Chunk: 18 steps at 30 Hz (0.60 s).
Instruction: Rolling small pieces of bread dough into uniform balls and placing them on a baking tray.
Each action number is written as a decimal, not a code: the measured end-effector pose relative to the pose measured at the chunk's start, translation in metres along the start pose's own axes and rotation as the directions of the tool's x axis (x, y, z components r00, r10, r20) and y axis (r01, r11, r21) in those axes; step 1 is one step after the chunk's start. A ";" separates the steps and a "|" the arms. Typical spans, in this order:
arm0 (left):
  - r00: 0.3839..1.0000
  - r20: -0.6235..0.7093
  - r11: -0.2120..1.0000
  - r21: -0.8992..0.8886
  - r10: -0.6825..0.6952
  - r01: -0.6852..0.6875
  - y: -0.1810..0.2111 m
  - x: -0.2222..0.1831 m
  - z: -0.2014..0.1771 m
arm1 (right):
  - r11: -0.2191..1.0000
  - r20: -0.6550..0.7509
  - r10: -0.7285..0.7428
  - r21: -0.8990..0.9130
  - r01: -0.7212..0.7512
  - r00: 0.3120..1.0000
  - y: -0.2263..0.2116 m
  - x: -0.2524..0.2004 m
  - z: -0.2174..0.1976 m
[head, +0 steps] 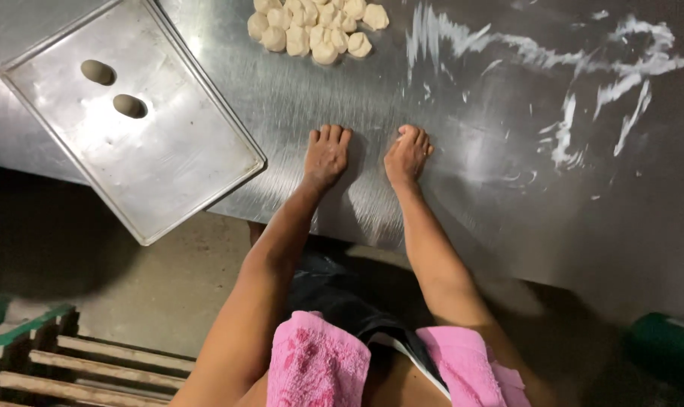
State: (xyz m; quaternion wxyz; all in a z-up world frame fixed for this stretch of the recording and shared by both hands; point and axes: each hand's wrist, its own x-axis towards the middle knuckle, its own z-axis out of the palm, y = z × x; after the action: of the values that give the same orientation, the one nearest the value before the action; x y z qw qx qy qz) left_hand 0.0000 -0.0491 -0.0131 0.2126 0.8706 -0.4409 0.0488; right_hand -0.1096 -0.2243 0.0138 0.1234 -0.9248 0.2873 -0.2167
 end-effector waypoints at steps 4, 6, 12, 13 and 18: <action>0.999 0.001 0.998 -0.056 -0.032 0.032 0.004 -0.020 0.003 | 0.990 0.013 -0.098 0.101 0.096 0.995 0.007 -0.026 -0.008; 0.999 0.019 0.990 -0.135 -0.028 0.030 0.006 -0.031 -0.009 | 0.989 0.069 -0.085 0.130 0.075 0.994 0.011 -0.040 -0.012; 1.000 -0.021 0.990 -0.139 0.003 -0.006 -0.031 -0.088 -0.011 | 0.986 0.138 -0.155 0.075 0.145 0.978 0.043 -0.092 -0.040; 1.000 -0.021 0.990 -0.138 0.005 -0.008 -0.034 -0.084 -0.023 | 0.987 0.136 -0.153 0.076 0.143 0.979 0.048 -0.090 -0.048; 0.992 0.066 0.994 -0.019 -0.105 0.107 -0.042 -0.045 -0.055 | 0.990 0.100 -0.120 -0.055 0.126 0.988 0.076 -0.051 -0.052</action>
State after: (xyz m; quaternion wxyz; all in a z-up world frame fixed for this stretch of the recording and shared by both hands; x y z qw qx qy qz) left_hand 0.0115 0.0287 0.0108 0.2103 0.8915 -0.4013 0.0040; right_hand -0.2086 -0.2610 0.0159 0.0950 -0.9535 0.2298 -0.1701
